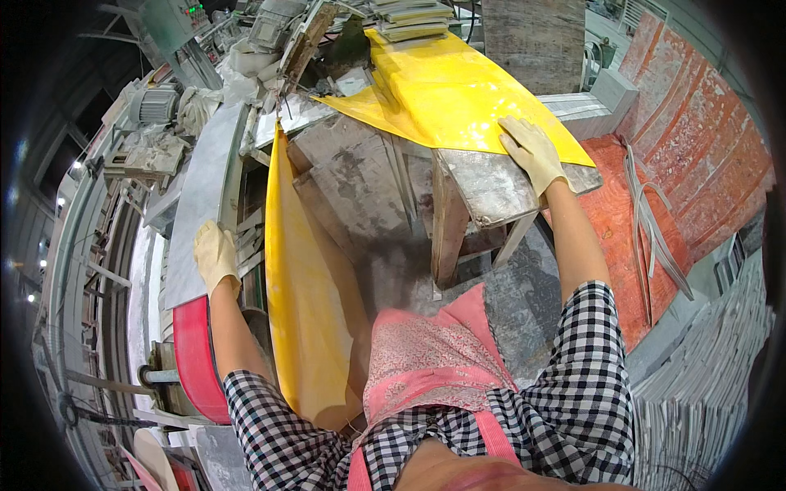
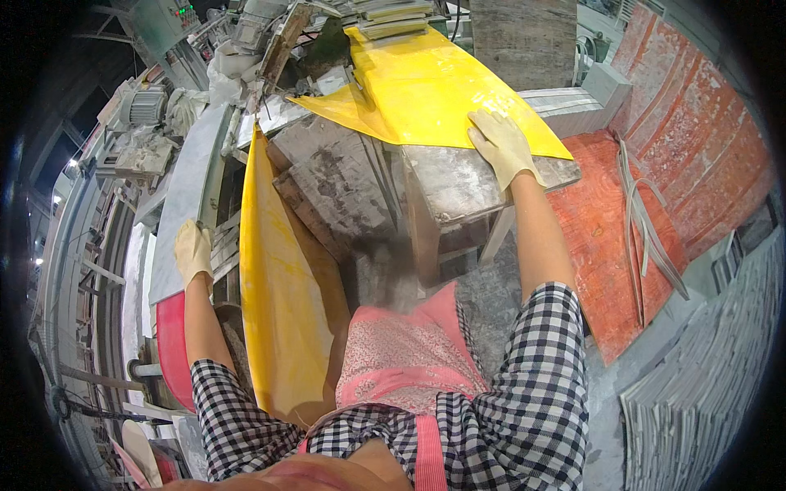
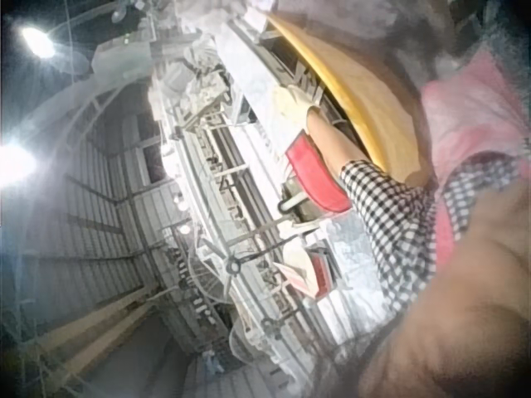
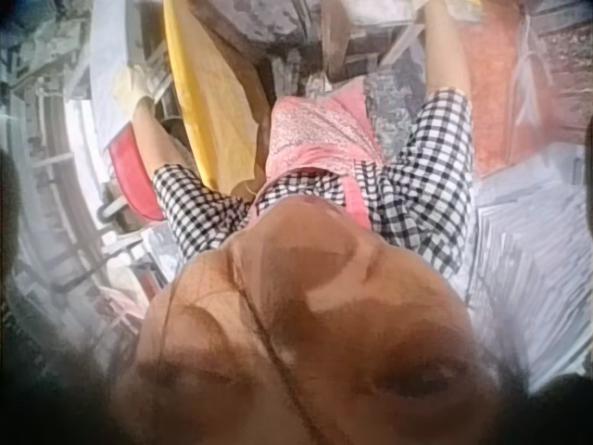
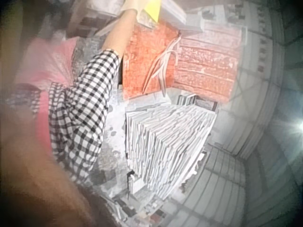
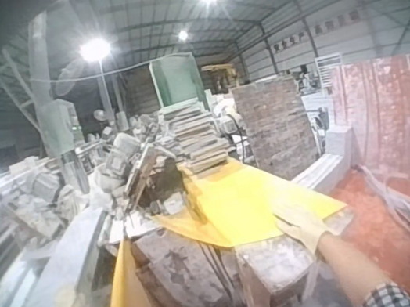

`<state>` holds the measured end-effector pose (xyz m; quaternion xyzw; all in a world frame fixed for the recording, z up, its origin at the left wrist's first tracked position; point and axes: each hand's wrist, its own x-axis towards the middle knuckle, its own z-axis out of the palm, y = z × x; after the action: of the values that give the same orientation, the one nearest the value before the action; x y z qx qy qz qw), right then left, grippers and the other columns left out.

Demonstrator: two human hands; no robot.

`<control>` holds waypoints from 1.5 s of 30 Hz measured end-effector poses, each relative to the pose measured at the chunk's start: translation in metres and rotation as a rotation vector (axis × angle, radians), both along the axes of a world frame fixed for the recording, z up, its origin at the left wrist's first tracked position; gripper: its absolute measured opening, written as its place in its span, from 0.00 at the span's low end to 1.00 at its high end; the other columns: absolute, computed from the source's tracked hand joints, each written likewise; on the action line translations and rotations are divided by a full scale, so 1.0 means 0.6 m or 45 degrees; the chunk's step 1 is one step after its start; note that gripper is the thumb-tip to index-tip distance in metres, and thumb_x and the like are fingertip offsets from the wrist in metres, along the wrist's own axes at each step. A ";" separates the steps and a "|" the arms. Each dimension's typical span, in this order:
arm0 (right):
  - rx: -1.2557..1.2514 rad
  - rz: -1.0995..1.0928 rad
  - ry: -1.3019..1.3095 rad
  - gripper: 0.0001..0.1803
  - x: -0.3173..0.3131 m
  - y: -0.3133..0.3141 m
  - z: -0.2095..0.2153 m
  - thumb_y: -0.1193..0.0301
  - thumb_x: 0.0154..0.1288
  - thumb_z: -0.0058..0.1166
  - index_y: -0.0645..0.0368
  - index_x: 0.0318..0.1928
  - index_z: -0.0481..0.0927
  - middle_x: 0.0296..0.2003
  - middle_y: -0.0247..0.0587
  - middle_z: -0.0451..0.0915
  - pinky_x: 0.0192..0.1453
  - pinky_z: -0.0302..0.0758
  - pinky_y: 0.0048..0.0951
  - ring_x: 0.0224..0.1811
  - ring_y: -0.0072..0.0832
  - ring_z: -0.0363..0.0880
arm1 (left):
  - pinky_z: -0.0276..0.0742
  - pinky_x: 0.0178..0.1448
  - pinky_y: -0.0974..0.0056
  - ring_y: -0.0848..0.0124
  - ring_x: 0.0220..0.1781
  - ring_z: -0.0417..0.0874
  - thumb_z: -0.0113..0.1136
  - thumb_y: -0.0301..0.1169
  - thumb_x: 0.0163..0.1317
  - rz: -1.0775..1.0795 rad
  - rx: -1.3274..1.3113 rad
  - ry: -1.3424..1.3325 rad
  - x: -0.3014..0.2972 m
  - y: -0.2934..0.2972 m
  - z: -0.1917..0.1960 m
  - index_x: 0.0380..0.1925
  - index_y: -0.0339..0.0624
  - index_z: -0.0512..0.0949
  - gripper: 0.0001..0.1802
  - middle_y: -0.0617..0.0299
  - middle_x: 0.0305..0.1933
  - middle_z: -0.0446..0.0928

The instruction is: The person repeatedly picks up rectangular tiles from a conveyor and stacks them on a yellow tray. They handle the tiles one at a time, aligning each piece before placing it on the growing stack. The person wears gloves and a checkered shirt with a pink apron.

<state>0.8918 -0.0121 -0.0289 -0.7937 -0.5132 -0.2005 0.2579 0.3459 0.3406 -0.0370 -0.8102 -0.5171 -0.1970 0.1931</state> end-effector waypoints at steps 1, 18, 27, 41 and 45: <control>0.007 0.015 0.005 0.22 0.000 0.000 0.001 0.57 0.74 0.51 0.51 0.62 0.80 0.62 0.47 0.79 0.72 0.66 0.44 0.67 0.47 0.73 | 0.76 0.62 0.51 0.49 0.55 0.81 0.64 0.33 0.65 0.013 -0.023 0.006 0.000 0.001 0.000 0.43 0.38 0.77 0.12 0.46 0.49 0.81; 0.038 0.032 -0.012 0.21 -0.001 -0.002 0.001 0.57 0.74 0.51 0.50 0.61 0.80 0.62 0.47 0.79 0.70 0.69 0.44 0.66 0.47 0.73 | 0.76 0.61 0.51 0.50 0.55 0.81 0.63 0.34 0.65 0.033 -0.037 -0.010 0.003 -0.009 0.006 0.43 0.38 0.77 0.12 0.47 0.49 0.82; 0.031 0.041 -0.026 0.21 -0.004 -0.002 0.005 0.57 0.74 0.50 0.52 0.60 0.80 0.61 0.46 0.80 0.69 0.69 0.44 0.65 0.46 0.74 | 0.76 0.61 0.51 0.49 0.54 0.82 0.63 0.34 0.65 0.037 -0.036 -0.001 0.007 -0.014 0.010 0.43 0.38 0.77 0.12 0.47 0.49 0.82; 0.056 0.041 0.064 0.21 0.010 0.000 -0.006 0.57 0.73 0.54 0.51 0.61 0.81 0.64 0.47 0.78 0.75 0.66 0.42 0.71 0.47 0.70 | 0.76 0.61 0.51 0.49 0.55 0.82 0.63 0.34 0.65 0.029 -0.044 -0.018 0.003 -0.008 0.006 0.43 0.38 0.77 0.13 0.47 0.49 0.81; 0.038 0.024 0.053 0.21 0.007 0.000 -0.004 0.57 0.73 0.53 0.51 0.61 0.81 0.64 0.48 0.78 0.75 0.66 0.42 0.71 0.46 0.70 | 0.76 0.60 0.51 0.49 0.54 0.82 0.63 0.35 0.65 0.036 -0.019 -0.006 0.003 -0.004 0.003 0.43 0.38 0.77 0.13 0.48 0.48 0.81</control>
<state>0.8959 -0.0123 -0.0310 -0.7889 -0.5121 -0.1891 0.2823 0.3480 0.3385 -0.0355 -0.8039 -0.5303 -0.1922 0.1887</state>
